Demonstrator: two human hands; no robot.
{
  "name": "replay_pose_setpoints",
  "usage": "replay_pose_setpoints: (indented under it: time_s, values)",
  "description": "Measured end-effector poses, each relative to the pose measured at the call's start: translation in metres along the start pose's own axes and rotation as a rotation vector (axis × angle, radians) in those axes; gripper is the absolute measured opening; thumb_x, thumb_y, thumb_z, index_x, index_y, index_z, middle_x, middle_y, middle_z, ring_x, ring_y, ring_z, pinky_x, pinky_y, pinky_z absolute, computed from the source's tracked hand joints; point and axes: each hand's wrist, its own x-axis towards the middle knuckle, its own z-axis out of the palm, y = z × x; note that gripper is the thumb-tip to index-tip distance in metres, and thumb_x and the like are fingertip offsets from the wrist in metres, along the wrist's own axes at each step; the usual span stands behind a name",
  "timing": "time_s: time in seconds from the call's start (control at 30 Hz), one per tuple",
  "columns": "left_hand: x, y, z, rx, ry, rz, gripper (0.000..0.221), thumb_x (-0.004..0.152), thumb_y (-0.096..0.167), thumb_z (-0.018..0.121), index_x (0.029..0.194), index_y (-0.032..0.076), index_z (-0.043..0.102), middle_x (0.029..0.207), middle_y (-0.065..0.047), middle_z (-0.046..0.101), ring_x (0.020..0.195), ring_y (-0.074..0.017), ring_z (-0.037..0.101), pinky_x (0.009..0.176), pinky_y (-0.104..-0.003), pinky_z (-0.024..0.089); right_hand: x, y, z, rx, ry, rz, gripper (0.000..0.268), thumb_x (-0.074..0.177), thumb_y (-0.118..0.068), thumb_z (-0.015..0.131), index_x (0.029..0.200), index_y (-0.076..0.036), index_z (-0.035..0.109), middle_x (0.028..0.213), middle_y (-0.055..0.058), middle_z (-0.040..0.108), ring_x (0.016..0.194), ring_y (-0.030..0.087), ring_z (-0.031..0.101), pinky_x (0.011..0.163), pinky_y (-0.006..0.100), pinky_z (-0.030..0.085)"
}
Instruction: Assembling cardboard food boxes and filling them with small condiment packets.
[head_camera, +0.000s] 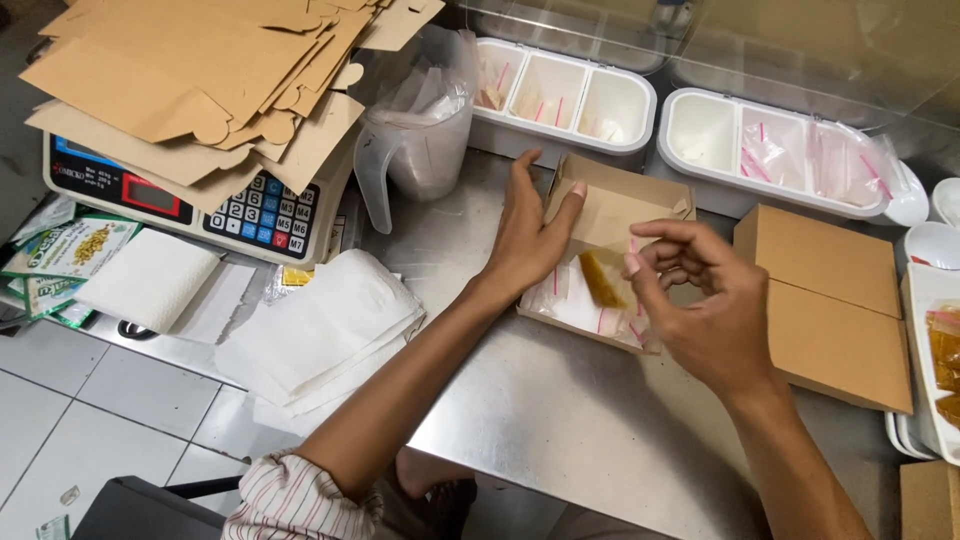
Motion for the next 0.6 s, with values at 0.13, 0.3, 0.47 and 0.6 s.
replay_pose_setpoints:
  time_s: [0.13,0.3,0.47,0.6]
  values:
    - [0.004,-0.01,0.004,-0.054,-0.058,-0.047,0.068,0.106,0.04,0.049,0.156,0.003,0.022,0.147,-0.032,0.043,0.147,-0.0555,0.035,0.118,-0.069,0.027,-0.001,-0.004,0.0,0.126,-0.004,0.015,0.03,0.094,0.01,0.071,0.124,0.005,0.067,0.083,0.018,0.069,0.069,0.018,0.069,0.065,0.03,0.061]
    - [0.005,-0.012,0.006,-0.151,0.022,-0.062,0.063,0.104,0.039,0.054,0.153,0.006,0.032,0.142,-0.027,0.053,0.123,-0.0477,0.063,0.103,-0.059,0.048,-0.004,0.009,0.008,0.299,0.014,0.124,0.024,0.095,0.009,0.07,0.118,0.007,0.068,0.085,0.014,0.068,0.073,0.015,0.073,0.06,0.028,0.061]
    - [0.008,-0.017,0.007,-0.208,-0.004,-0.038,0.062,0.103,0.037,0.056,0.153,0.007,0.035,0.143,-0.028,0.053,0.126,-0.0517,0.061,0.104,-0.061,0.047,-0.002,0.003,0.015,0.263,-0.01,0.233,0.024,0.09,0.008,0.072,0.114,0.004,0.07,0.082,0.012,0.068,0.068,0.012,0.07,0.054,0.024,0.057]
    - [0.002,-0.009,0.007,-0.158,0.008,-0.035,0.061,0.102,0.04,0.056,0.151,0.008,0.038,0.142,-0.024,0.053,0.121,-0.044,0.064,0.103,-0.058,0.048,0.0,0.006,0.013,-0.164,-0.09,0.154,0.023,0.086,0.001,0.074,0.109,-0.002,0.074,0.065,0.013,0.068,0.046,0.016,0.059,0.042,0.031,0.044]
